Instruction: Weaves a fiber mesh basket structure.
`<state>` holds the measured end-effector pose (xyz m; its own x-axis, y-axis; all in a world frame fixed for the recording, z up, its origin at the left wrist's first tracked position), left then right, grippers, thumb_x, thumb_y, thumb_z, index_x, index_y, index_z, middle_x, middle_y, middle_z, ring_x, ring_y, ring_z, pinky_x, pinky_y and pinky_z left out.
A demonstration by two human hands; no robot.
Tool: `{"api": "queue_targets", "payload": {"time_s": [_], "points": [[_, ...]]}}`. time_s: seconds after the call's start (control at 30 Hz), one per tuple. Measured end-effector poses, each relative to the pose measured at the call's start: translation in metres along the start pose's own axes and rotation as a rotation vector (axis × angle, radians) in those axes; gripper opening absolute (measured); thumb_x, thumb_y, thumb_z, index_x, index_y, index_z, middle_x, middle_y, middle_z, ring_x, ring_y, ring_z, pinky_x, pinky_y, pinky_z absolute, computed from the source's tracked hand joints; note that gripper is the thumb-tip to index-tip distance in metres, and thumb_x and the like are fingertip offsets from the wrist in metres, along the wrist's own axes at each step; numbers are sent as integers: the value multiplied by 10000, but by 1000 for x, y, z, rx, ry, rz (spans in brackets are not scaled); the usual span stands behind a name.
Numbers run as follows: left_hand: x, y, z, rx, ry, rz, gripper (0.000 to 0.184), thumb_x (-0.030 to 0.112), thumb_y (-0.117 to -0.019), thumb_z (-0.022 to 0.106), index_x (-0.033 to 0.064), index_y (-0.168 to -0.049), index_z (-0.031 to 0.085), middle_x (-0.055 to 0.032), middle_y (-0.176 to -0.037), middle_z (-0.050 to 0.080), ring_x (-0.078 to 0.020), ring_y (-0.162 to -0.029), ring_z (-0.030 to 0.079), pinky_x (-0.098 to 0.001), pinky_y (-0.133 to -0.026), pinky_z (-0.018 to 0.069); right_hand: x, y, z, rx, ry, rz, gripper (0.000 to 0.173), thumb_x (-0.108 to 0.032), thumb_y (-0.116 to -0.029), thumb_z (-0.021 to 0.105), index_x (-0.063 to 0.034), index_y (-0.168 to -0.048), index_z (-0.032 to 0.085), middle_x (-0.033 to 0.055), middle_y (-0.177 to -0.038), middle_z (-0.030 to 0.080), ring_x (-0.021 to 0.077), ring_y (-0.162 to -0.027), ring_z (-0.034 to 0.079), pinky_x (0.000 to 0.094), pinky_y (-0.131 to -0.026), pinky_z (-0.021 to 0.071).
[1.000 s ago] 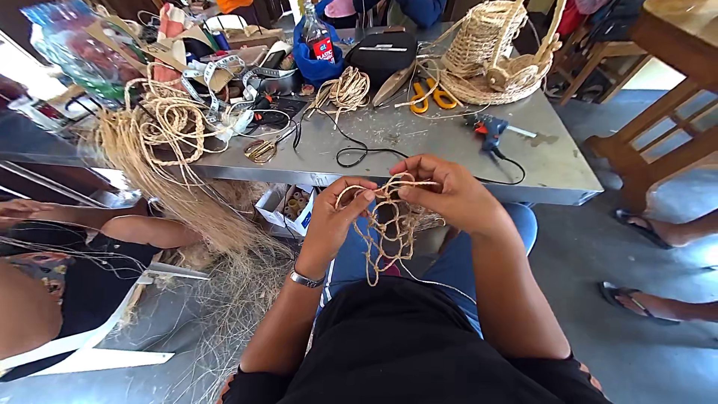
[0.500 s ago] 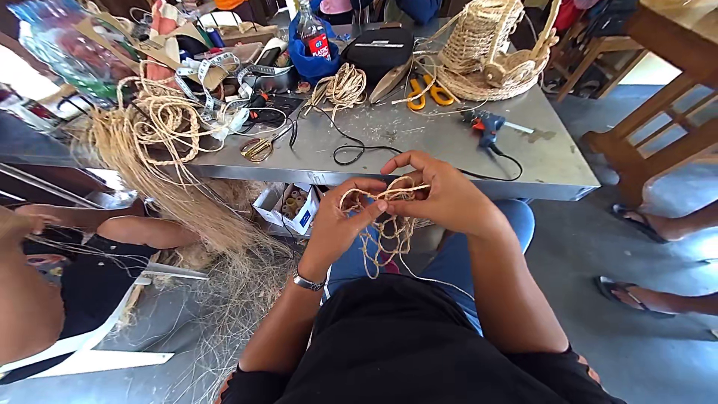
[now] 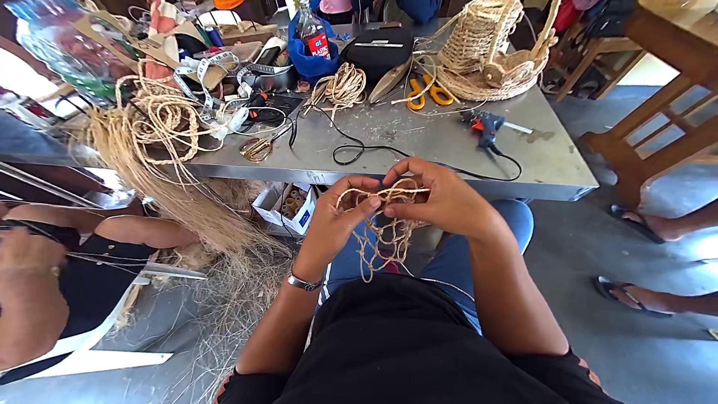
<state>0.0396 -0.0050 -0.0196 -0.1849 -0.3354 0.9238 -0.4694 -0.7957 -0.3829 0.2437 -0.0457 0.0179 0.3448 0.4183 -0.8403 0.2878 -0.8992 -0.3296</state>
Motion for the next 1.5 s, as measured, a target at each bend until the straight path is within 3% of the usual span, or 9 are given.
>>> {"api": "queue_targets", "payload": {"time_s": [0.2,0.37,0.57,0.73,0.83,1.03,1.17,1.4,1.5], "points": [[-1,0,-5,102,32,21,126,118,-1007,636,50,-1088,706,-54,-925,732,-117,-772,691,-269,-736,596,6,-2,1,-15,6,-53,325,-100,-834,817,-89,-1115,656,-7,-830,711,64,-609,596,194,-494,470],[0,-1,-4,101,-41,19,111,99,-992,657,48,-1071,716,-38,-911,742,-99,-758,695,-244,-713,595,7,-9,-5,-27,105,-92,227,-307,-916,752,-138,-1068,744,-50,-922,708,18,-716,589,210,-623,488],[2,0,-2,21,-5,47,213,140,-1038,566,57,-1225,627,-64,-965,705,-133,-811,685,-285,-751,592,6,-10,-5,109,82,-94,122,-225,-924,758,-110,-964,758,-35,-796,711,13,-659,625,187,-584,521],[2,-2,-3,57,-18,82,89,76,-999,629,59,-1085,644,-58,-949,705,-127,-804,687,-282,-753,599,7,-10,-5,43,36,-113,180,-199,-908,762,-93,-1052,750,-21,-945,742,36,-815,682,207,-709,579],[3,-1,1,63,-42,102,112,75,-993,644,62,-1104,650,-51,-942,701,-121,-788,683,-268,-727,600,4,-12,0,64,48,-133,188,-228,-881,792,-107,-1021,761,-32,-958,745,44,-847,690,219,-730,588],[8,-1,5,54,-100,190,113,106,-1022,616,32,-1095,660,-61,-955,713,-140,-786,711,-295,-729,630,2,-10,2,132,101,-159,111,-220,-899,762,-116,-936,766,-58,-843,716,-16,-691,605,166,-590,488],[9,-1,10,125,-241,257,100,127,-1038,587,38,-1032,634,-30,-828,676,-108,-703,670,-258,-651,593,2,-9,4,129,109,-171,84,-200,-897,745,-120,-922,752,-49,-853,711,3,-712,617,178,-592,494],[12,-1,6,42,-231,183,164,120,-1004,630,48,-1151,639,-28,-970,686,-100,-828,668,-255,-747,582,3,-7,1,159,96,-127,75,-194,-918,736,-121,-934,749,-51,-835,706,1,-644,588,172,-551,477],[9,1,2,22,-208,155,120,96,-999,633,36,-1099,663,-41,-936,702,-121,-808,686,-272,-741,597,4,-7,1,172,85,-121,81,-195,-918,737,-117,-936,749,-48,-849,717,5,-674,618,177,-574,507]]}}
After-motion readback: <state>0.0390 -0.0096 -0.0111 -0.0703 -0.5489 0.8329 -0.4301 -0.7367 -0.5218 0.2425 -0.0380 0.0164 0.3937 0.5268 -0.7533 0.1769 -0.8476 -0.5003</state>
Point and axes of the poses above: each hand's wrist, its own y-axis away from the middle knuckle, its own z-axis out of the palm, x = y × z, the point moved 2 cm from there along -y, towards the middle knuckle
